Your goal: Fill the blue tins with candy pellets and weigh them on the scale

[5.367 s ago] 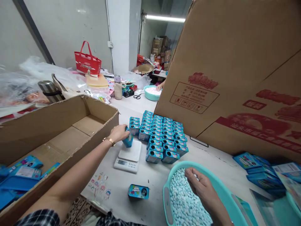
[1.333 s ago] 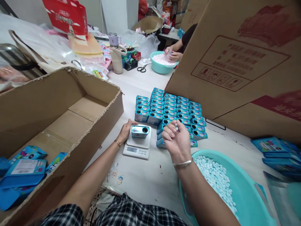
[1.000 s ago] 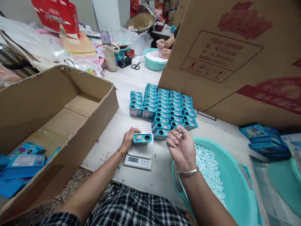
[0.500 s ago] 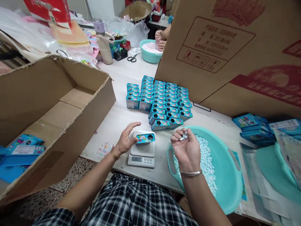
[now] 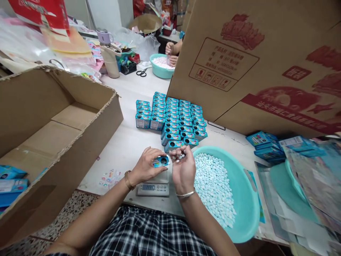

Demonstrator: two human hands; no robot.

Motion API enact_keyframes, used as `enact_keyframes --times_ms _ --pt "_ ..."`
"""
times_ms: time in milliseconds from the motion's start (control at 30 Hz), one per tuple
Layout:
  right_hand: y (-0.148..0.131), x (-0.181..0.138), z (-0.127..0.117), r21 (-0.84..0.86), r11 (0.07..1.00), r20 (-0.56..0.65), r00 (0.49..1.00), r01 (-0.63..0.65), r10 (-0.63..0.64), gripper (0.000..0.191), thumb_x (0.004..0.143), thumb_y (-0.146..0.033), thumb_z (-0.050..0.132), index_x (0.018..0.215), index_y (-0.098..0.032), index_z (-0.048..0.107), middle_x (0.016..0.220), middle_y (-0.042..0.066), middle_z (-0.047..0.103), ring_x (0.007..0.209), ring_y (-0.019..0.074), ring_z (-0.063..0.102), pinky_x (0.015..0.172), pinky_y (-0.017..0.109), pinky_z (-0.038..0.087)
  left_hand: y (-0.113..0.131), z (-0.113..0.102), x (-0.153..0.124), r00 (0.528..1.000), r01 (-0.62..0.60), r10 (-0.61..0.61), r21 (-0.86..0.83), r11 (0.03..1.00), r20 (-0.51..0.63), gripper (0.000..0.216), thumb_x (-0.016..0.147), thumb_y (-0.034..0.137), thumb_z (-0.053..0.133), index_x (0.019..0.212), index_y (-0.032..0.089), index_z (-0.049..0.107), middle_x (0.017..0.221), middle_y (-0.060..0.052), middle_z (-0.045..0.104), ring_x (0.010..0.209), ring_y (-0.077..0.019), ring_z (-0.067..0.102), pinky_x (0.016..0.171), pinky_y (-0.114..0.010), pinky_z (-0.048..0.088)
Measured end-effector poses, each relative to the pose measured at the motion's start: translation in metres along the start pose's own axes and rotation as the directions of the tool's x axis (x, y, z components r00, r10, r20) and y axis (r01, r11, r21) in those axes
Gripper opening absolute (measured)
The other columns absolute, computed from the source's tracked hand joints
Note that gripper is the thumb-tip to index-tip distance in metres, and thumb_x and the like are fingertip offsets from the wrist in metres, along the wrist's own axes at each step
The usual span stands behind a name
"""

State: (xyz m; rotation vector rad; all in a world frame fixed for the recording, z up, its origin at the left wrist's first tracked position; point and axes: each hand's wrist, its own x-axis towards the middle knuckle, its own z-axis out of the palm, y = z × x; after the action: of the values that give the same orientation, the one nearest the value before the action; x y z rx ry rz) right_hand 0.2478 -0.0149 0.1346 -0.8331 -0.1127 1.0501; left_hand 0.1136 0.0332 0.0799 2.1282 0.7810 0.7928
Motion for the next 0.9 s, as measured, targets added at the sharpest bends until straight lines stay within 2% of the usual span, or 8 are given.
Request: enact_keyframes --times_ms 100,233,400,500,567,633,733,900 --pt "0.01 0.001 0.002 0.002 1.0 0.018 1.0 -0.025 0.025 0.029 0.086 -0.042 0.068 0.073 -0.02 0.055 0.061 -0.007 0.045 0.057 0.0087 0.045 0.061 0.022 0.047 0.0 0.002 -0.001 1.0 0.011 -0.011 -0.011 1.0 0.003 0.038 0.076 0.035 0.08 0.109 0.025 0.066 0.112 -0.006 0.073 0.107 -0.0269 0.065 0.106 -0.048 0.038" --pt "0.006 0.006 0.001 0.073 0.991 -0.002 0.993 -0.114 0.115 0.024 0.089 -0.035 0.065 0.074 -0.02 0.053 0.055 -0.009 0.039 0.047 0.0071 0.035 0.05 0.019 0.038 0.001 0.0 -0.002 1.0 0.012 -0.012 -0.008 1.0 -0.003 0.037 0.076 0.033 0.081 0.108 0.024 0.066 0.109 -0.006 0.073 0.105 -0.0261 0.065 0.102 -0.046 0.04" --pt "-0.029 0.01 -0.01 0.188 0.957 0.034 0.975 -0.222 0.22 0.022 0.096 -0.027 0.052 0.075 -0.02 0.049 0.054 -0.01 0.034 0.045 0.0064 0.033 0.045 0.018 0.034 -0.002 -0.008 -0.007 1.0 0.011 -0.012 -0.059 0.998 -0.018 0.051 0.074 0.038 0.083 0.118 0.021 0.063 0.115 -0.009 0.069 0.11 -0.0261 0.063 0.098 -0.041 0.046" --pt "-0.053 0.008 -0.021 0.204 0.959 0.048 0.98 -0.198 0.192 0.024 0.098 -0.024 0.048 0.075 -0.02 0.049 0.056 -0.009 0.034 0.046 0.0062 0.035 0.047 0.018 0.035 -0.004 -0.013 -0.013 1.0 0.025 -0.025 -0.135 0.99 0.007 0.057 0.076 0.04 0.081 0.125 0.02 0.059 0.124 -0.01 0.065 0.117 -0.0252 0.06 0.102 -0.038 0.046" --pt "-0.065 0.007 -0.029 0.169 0.972 0.054 0.986 -0.164 0.156 0.022 0.097 -0.024 0.052 0.075 -0.02 0.05 0.057 -0.009 0.034 0.047 0.0061 0.034 0.047 0.017 0.036 -0.003 -0.017 -0.017 0.999 0.054 -0.051 -0.177 0.983 0.017 0.057 0.08 0.039 0.079 0.129 0.021 0.057 0.129 -0.01 0.062 0.121 -0.0246 0.058 0.106 -0.037 0.045" --pt "-0.072 0.005 -0.037 0.079 0.989 0.061 0.991 -0.125 0.12 0.019 0.094 -0.027 0.06 0.077 -0.019 0.054 0.058 -0.009 0.032 0.047 0.0055 0.03 0.045 0.016 0.033 -0.003 -0.022 -0.022 0.995 0.101 -0.103 -0.199 0.975 0.003 0.051 0.086 0.038 0.073 0.131 0.022 0.057 0.131 -0.009 0.061 0.124 -0.0236 0.057 0.108 -0.037 0.043" --pt "-0.074 0.004 -0.047 -0.198 0.978 0.107 0.99 -0.066 0.088 0.015 0.089 -0.031 0.069 0.086 -0.018 0.062 0.059 -0.01 0.029 0.047 0.005 0.024 0.043 0.017 0.026 -0.004 -0.031 -0.031 0.979 0.174 -0.191 -0.195 0.965 -0.076 0.037 0.092 0.036 0.064 0.127 0.022 0.06 0.128 -0.008 0.062 0.124 -0.0225 0.056 0.109 -0.037 0.042" --pt "-0.069 0.007 -0.054 -0.652 0.758 0.264 0.939 0.003 0.223 0.024 0.09 -0.043 0.066 0.092 -0.019 0.065 0.059 -0.008 0.034 0.049 0.0066 0.026 0.045 0.021 0.023 -0.003 -0.043 -0.045 0.945 0.214 -0.246 -0.159 0.964 -0.217 0.023 0.093 0.032 0.063 0.114 0.022 0.066 0.109 -0.005 0.067 0.108 -0.0204 0.063 0.099 -0.036 0.047"
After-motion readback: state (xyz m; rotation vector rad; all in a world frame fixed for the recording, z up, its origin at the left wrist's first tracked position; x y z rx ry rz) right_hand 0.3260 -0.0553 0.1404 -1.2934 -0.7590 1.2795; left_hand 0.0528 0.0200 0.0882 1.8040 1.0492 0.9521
